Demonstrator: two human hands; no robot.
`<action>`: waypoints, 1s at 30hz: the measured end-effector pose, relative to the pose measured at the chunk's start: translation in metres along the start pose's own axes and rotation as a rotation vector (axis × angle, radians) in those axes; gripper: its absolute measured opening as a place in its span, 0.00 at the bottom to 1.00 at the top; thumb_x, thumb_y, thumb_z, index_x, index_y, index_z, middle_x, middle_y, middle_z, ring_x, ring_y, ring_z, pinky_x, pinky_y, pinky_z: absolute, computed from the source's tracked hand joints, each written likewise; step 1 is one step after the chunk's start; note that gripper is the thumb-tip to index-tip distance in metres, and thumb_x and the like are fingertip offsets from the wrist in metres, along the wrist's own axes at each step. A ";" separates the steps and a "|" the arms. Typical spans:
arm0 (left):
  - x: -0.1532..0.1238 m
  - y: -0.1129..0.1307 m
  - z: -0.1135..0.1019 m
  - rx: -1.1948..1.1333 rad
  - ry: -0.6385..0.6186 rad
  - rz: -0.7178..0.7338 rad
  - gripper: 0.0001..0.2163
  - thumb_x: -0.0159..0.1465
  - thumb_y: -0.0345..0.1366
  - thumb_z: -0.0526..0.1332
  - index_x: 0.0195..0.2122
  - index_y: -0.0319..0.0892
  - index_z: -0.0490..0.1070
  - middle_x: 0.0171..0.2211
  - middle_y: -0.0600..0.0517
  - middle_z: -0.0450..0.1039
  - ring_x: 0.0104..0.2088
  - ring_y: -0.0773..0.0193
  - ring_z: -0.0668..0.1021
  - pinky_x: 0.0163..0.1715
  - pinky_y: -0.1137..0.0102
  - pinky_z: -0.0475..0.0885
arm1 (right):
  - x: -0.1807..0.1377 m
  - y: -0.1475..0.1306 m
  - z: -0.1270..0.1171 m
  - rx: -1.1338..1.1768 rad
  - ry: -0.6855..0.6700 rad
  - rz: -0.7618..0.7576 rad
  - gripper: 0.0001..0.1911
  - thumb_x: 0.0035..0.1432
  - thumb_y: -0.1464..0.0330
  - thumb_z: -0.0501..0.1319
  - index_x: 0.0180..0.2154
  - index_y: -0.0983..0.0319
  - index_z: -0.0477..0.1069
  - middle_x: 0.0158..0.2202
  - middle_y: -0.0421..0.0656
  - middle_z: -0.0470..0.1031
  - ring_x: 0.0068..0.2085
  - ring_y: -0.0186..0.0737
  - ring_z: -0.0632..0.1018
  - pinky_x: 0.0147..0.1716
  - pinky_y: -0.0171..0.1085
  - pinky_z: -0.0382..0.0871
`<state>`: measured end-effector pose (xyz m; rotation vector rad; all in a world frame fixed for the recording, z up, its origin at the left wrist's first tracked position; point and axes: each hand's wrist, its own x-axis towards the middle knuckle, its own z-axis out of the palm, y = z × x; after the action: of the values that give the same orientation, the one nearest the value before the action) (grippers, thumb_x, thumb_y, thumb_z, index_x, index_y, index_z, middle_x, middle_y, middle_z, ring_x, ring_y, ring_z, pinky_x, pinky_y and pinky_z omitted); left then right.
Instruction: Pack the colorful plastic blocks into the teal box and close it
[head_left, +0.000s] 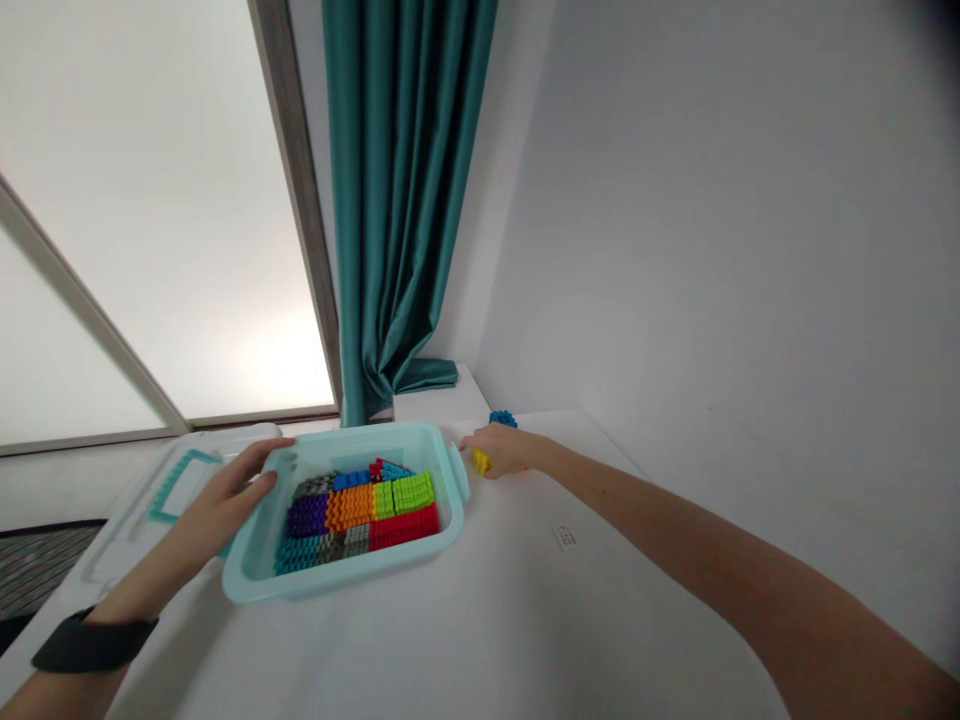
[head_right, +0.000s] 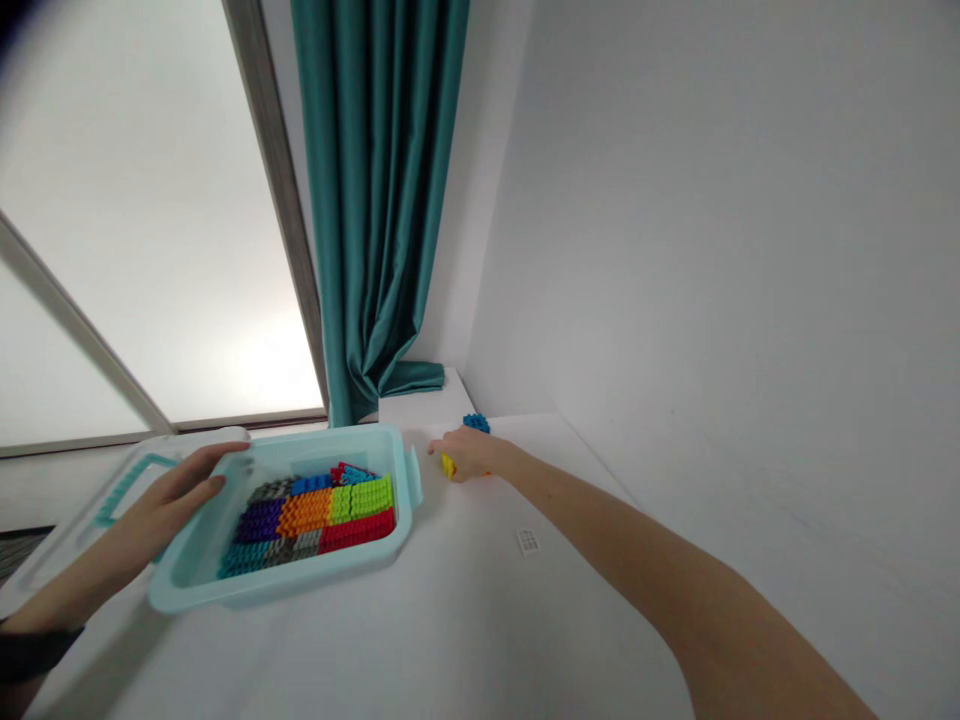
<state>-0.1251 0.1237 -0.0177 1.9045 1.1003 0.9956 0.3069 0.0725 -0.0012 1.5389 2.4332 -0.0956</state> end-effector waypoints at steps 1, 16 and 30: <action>0.000 0.001 0.000 0.001 0.002 0.000 0.30 0.57 0.61 0.60 0.52 0.46 0.73 0.47 0.47 0.80 0.45 0.47 0.81 0.42 0.58 0.80 | 0.000 -0.001 0.000 0.000 -0.002 -0.003 0.33 0.49 0.68 0.69 0.58 0.61 0.68 0.46 0.51 0.78 0.47 0.51 0.80 0.47 0.40 0.69; -0.006 0.016 -0.003 0.136 0.074 0.129 0.23 0.63 0.52 0.57 0.55 0.45 0.68 0.54 0.44 0.73 0.54 0.49 0.76 0.51 0.55 0.75 | -0.062 -0.040 -0.082 0.584 0.392 0.206 0.32 0.48 0.65 0.69 0.56 0.56 0.68 0.37 0.39 0.76 0.32 0.38 0.77 0.31 0.35 0.71; -0.020 0.091 -0.004 0.694 -0.100 0.820 0.30 0.65 0.42 0.65 0.66 0.47 0.57 0.54 0.43 0.68 0.53 0.49 0.70 0.54 0.52 0.67 | 0.016 -0.164 -0.112 0.978 0.278 -0.261 0.48 0.46 0.65 0.72 0.67 0.54 0.57 0.50 0.43 0.76 0.41 0.40 0.78 0.39 0.37 0.75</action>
<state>-0.1028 0.0711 0.0567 3.0723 0.6186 0.9653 0.1330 0.0370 0.0896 1.5791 2.9849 -1.3762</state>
